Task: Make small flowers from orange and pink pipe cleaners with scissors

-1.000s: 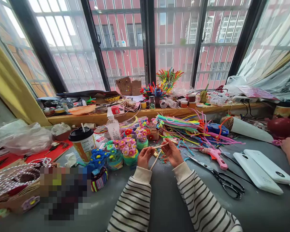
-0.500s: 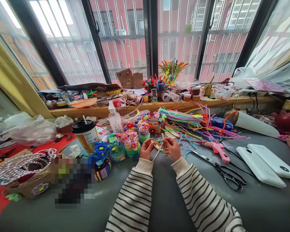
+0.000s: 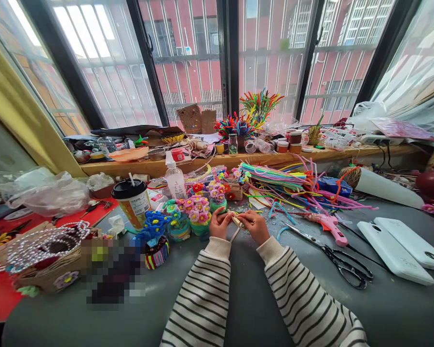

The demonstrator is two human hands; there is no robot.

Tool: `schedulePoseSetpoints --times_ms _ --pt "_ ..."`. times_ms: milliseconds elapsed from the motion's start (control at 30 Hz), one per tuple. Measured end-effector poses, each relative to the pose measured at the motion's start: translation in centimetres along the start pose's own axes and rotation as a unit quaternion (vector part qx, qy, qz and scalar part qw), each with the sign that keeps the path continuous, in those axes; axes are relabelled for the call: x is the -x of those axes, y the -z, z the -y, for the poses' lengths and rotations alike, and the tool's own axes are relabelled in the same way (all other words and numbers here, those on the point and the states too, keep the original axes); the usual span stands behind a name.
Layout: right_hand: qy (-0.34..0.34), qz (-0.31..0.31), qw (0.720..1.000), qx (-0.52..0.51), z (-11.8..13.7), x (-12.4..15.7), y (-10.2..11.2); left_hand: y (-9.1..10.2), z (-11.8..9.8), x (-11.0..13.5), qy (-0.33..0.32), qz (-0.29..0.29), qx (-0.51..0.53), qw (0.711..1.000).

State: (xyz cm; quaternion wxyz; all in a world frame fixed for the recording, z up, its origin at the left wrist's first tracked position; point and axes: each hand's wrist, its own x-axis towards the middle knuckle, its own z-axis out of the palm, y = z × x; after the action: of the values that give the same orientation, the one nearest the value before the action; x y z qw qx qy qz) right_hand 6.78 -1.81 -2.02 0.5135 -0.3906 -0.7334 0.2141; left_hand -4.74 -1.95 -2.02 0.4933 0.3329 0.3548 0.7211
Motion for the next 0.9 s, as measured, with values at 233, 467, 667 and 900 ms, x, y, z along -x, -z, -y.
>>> schedulePoseSetpoints --times_ms 233,467,667,900 --pt "0.032 0.002 0.999 0.041 0.08 0.20 -0.11 0.27 0.29 -0.20 -0.003 0.001 -0.003 1.000" --pt "0.053 0.005 0.995 0.090 -0.16 0.39 -0.40 0.34 0.65 -0.28 -0.030 0.024 -0.018 0.999" --pt "0.065 0.018 0.990 0.122 0.11 0.46 -0.35 0.16 0.31 -0.15 -0.056 0.003 -0.041 0.998" --pt "0.091 0.030 0.968 0.230 -0.54 0.63 -0.69 -0.06 -0.22 0.12 -0.068 -0.031 -0.033 0.997"
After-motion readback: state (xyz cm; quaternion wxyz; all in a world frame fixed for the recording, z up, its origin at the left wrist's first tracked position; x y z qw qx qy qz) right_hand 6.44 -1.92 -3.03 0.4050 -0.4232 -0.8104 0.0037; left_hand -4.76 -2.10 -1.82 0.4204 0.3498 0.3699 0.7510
